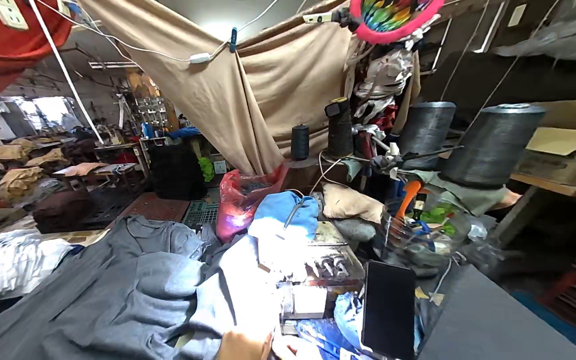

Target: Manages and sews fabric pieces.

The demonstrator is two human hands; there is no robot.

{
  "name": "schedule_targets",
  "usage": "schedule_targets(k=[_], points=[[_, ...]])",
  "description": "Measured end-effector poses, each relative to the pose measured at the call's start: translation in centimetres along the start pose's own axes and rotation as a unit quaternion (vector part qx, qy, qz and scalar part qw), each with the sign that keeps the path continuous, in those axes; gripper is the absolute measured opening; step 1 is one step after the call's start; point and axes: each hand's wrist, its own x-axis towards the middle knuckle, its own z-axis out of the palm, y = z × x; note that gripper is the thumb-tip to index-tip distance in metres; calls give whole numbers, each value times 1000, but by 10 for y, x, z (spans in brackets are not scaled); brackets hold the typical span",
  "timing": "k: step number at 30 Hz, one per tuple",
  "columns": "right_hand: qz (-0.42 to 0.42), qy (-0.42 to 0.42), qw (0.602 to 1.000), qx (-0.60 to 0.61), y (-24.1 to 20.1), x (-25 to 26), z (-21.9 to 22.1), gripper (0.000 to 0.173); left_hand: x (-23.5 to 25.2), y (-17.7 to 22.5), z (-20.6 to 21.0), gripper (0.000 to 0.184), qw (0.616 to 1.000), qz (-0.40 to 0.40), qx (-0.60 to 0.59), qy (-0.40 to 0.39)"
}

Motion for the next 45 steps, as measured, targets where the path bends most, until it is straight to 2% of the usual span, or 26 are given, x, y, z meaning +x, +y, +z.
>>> schedule_targets(k=[5, 7, 10, 11, 14, 17, 20, 24, 27, 30, 36, 45], points=[[-7, 33, 998, -45, -12, 33, 4, 18, 41, 4, 12, 19, 998, -29, 46, 11], [-14, 53, 998, -40, -11, 40, 6, 20, 59, 5, 14, 23, 996, -68, 23, -46], [-11, 99, 995, -18, -14, 34, 14, 17, 81, -1, 3, 40, 972, -141, -48, -180], [-9, 107, 994, -27, -14, 29, 14, 15, 79, -3, -2, 41, 970, -147, -55, -183], [-17, 82, 995, -49, -8, 8, 7, 11, 49, -9, -23, 36, 979, -137, -9, -148], [-34, 62, 997, -31, 5, -21, 3, 9, 2, -29, -26, 23, 998, -66, 9, -21], [-44, 57, 997, -8, 14, -38, -1, 8, -29, -45, -16, 20, 993, -31, -59, 92], [-33, 61, 997, 26, 6, -41, 2, 9, -42, -28, 1, 17, 969, -13, -156, 191], [-39, 50, 995, 71, 1, -39, 4, 8, -40, -16, 13, 17, 972, 33, -128, 195], [-38, 50, 997, 53, 1, -41, 4, 4, -43, -16, 24, 20, 975, 80, -93, 184], [-17, 35, 998, 58, -3, -44, 1, 7, -50, -15, 29, 9, 966, 97, -126, 204], [0, 22, 999, 37, -3, -42, 5, 9, -54, -14, 31, 11, 969, 115, -103, 195]])
